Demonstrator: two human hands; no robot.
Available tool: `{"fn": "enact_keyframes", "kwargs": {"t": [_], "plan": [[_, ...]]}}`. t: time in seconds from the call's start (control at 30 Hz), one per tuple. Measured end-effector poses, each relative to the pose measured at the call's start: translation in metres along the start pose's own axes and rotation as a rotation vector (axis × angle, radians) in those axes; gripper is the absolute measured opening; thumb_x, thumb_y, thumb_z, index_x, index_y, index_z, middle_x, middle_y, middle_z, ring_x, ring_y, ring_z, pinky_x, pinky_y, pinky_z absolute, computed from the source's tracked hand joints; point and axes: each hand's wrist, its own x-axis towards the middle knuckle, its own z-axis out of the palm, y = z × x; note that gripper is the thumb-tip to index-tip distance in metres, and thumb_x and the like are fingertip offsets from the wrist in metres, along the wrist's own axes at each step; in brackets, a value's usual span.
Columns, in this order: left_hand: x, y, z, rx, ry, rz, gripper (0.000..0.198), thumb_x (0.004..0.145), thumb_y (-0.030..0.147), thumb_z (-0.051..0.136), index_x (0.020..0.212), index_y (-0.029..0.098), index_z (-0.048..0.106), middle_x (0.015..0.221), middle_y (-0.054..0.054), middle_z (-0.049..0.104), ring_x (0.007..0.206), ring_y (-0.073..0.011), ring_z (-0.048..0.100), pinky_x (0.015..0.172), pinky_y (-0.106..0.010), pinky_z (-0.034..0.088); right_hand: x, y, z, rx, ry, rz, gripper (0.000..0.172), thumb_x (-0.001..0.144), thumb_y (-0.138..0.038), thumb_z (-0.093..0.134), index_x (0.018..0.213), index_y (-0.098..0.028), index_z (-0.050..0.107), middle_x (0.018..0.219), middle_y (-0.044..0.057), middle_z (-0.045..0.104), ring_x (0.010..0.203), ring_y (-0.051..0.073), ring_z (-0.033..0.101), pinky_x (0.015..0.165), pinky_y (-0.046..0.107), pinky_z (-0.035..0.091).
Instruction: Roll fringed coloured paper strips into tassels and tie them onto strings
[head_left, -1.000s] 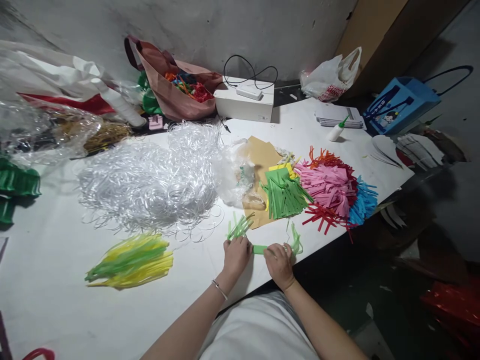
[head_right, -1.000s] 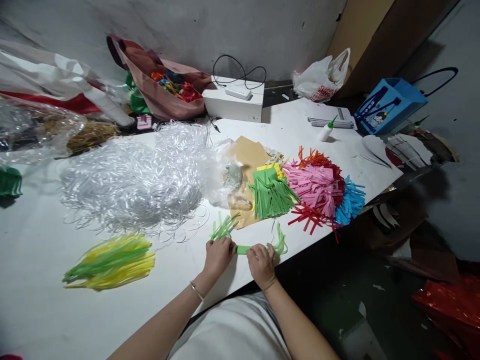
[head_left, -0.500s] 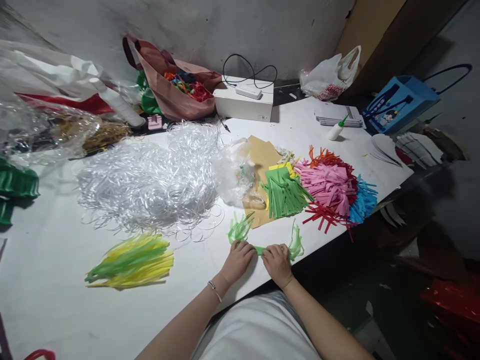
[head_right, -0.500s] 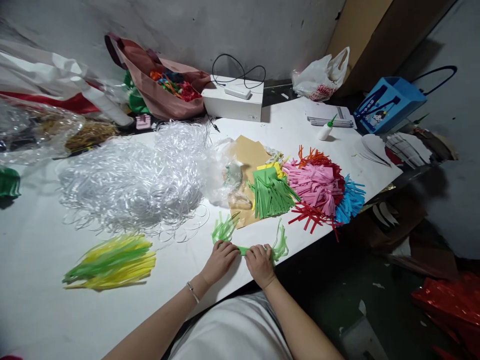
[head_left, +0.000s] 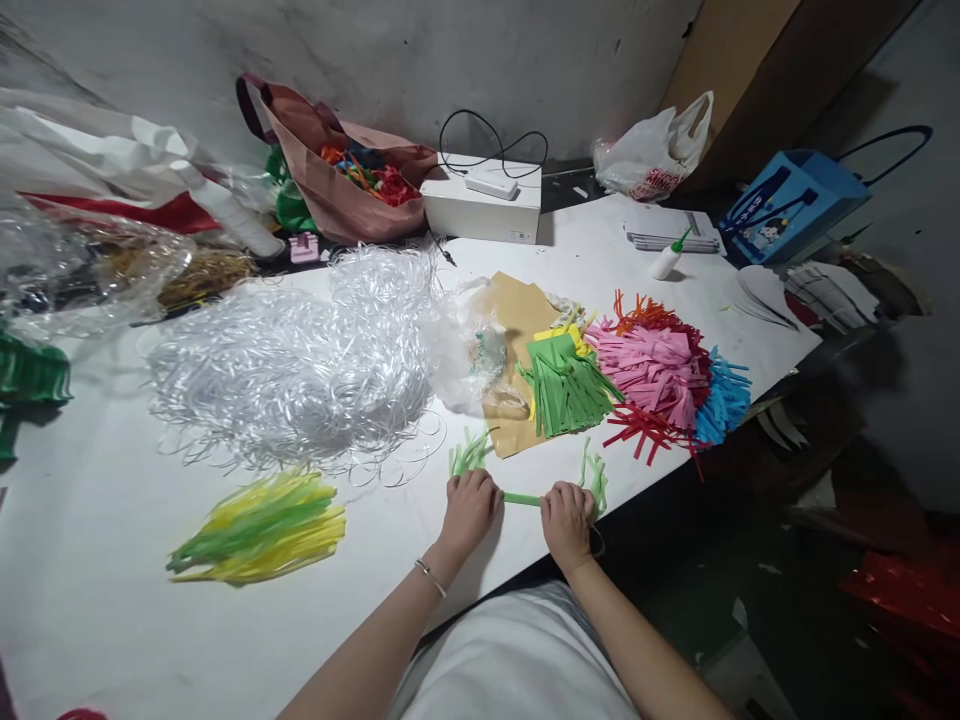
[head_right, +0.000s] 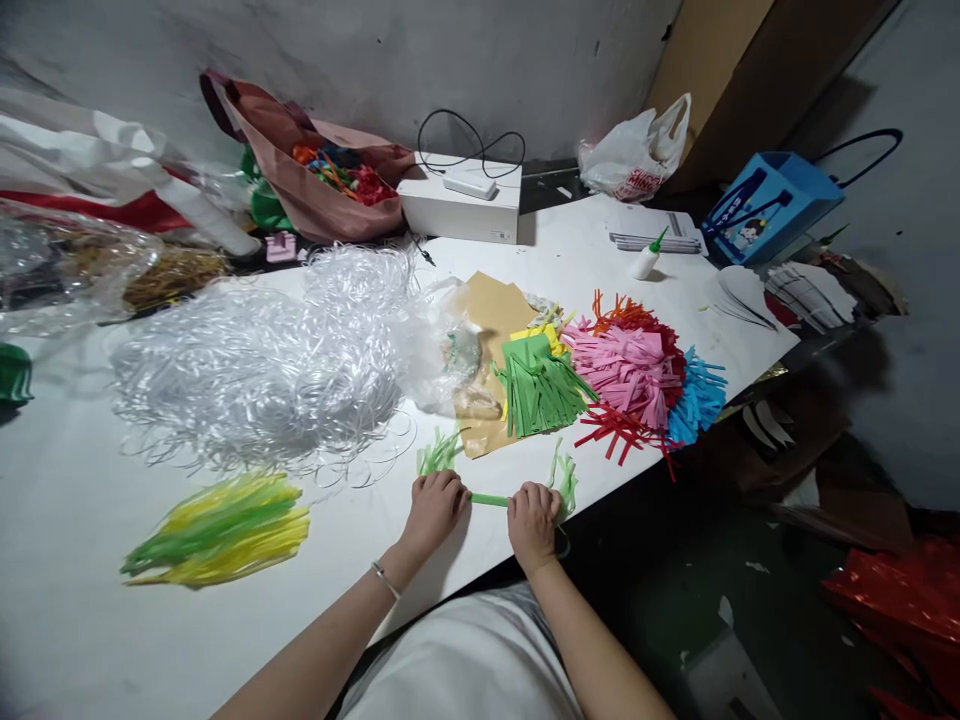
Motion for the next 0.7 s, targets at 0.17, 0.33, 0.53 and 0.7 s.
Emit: {"fn": "enact_keyframes", "kwargs": {"t": [0.17, 0.33, 0.53, 0.7], "plan": [[0.005, 0.001, 0.000, 0.021, -0.031, -0.042, 0.016, 0.091, 0.024, 0.049, 0.080, 0.020, 0.060, 0.089, -0.007, 0.062, 0.083, -0.0253, 0.056, 0.076, -0.040, 0.035, -0.001, 0.001, 0.002, 0.001, 0.027, 0.029, 0.012, 0.092, -0.022, 0.054, 0.080, -0.019, 0.058, 0.092, 0.007, 0.061, 0.095, 0.024, 0.050, 0.096, 0.045, 0.026], [0.000, 0.003, 0.003, -0.014, -0.020, 0.093, 0.018, 0.089, 0.012, 0.047, 0.087, 0.022, 0.061, 0.091, -0.005, 0.063, 0.089, -0.0231, 0.054, 0.087, -0.043, 0.033, -0.005, -0.006, 0.005, 0.053, 0.069, -0.141, 0.013, 0.094, -0.015, 0.052, 0.092, -0.022, 0.063, 0.094, 0.004, 0.064, 0.098, 0.020, 0.052, 0.103, 0.046, 0.019], [-0.005, -0.002, 0.001, -0.095, -0.029, 0.239, 0.022, 0.087, 0.011, 0.048, 0.097, 0.023, 0.063, 0.097, -0.006, 0.065, 0.093, -0.0232, 0.054, 0.092, -0.045, 0.031, 0.004, -0.021, 0.009, 0.050, -0.022, -0.274, 0.010, 0.094, -0.021, 0.056, 0.087, -0.023, 0.062, 0.082, -0.001, 0.061, 0.085, 0.016, 0.051, 0.099, 0.042, 0.021], [-0.007, -0.004, 0.002, -0.062, -0.052, 0.258, 0.020, 0.091, 0.015, 0.046, 0.100, 0.022, 0.062, 0.098, -0.006, 0.065, 0.092, -0.0229, 0.054, 0.090, -0.045, 0.031, 0.011, -0.020, 0.010, 0.043, -0.055, -0.289, 0.010, 0.094, -0.020, 0.055, 0.087, -0.022, 0.061, 0.083, 0.000, 0.061, 0.084, 0.017, 0.049, 0.095, 0.040, 0.023]]}}
